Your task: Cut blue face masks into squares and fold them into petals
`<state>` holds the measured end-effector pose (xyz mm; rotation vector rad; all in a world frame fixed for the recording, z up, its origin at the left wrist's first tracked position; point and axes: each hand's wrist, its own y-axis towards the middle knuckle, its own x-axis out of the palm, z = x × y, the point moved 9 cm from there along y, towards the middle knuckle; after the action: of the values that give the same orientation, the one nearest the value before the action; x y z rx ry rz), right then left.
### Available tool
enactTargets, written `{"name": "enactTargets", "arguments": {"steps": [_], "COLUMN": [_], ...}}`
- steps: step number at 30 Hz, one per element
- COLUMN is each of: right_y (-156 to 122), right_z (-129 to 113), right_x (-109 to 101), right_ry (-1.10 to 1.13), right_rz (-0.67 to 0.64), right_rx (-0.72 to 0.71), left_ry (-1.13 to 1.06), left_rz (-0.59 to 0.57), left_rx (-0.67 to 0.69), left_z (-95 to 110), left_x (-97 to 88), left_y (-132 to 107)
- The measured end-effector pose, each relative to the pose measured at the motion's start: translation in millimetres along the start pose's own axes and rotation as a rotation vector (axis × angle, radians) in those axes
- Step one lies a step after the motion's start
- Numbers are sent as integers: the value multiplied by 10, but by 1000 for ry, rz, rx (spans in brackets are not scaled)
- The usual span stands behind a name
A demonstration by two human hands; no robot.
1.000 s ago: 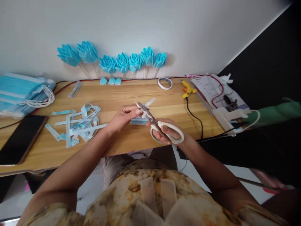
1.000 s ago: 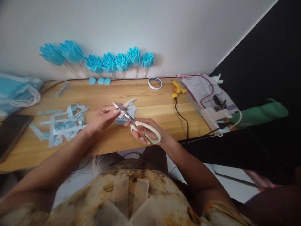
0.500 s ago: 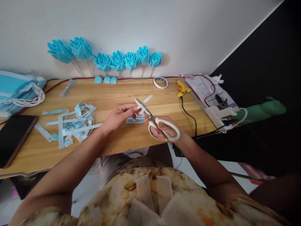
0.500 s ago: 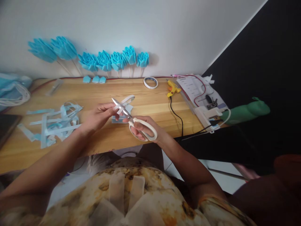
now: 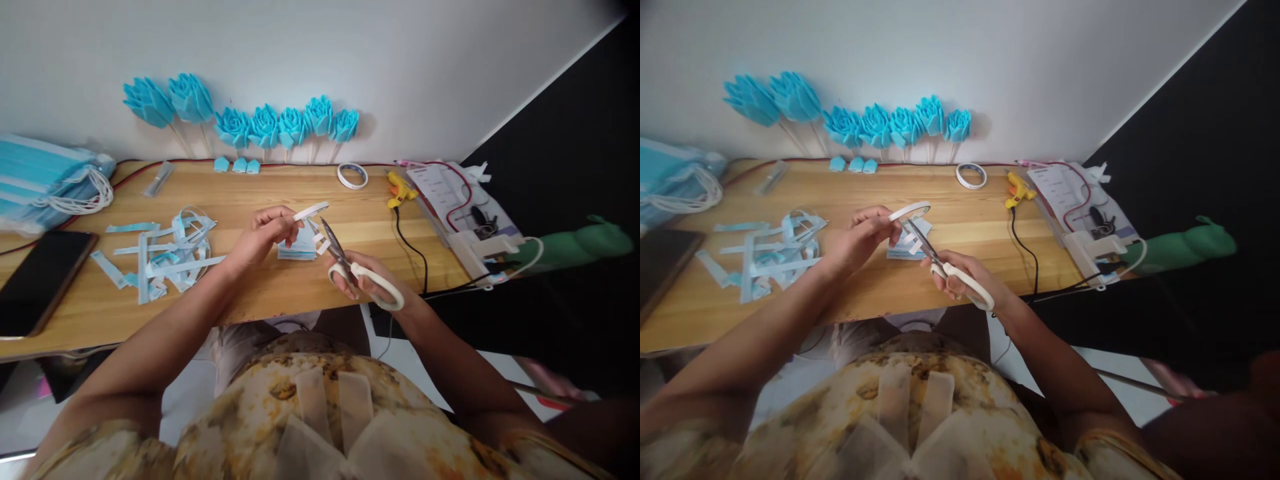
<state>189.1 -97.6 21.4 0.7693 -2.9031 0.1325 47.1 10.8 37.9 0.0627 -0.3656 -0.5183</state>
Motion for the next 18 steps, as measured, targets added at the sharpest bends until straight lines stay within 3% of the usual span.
{"name": "enactTargets", "arguments": {"steps": [18], "right_y": [42], "right_z": [53], "right_x": [60], "right_ry": [122], "right_rz": [-94], "right_rx": [-28], "left_ry": [123], "left_rz": [-164], "left_rx": [-11], "left_z": [-60], "left_x": [118], "left_y": [-55]}}
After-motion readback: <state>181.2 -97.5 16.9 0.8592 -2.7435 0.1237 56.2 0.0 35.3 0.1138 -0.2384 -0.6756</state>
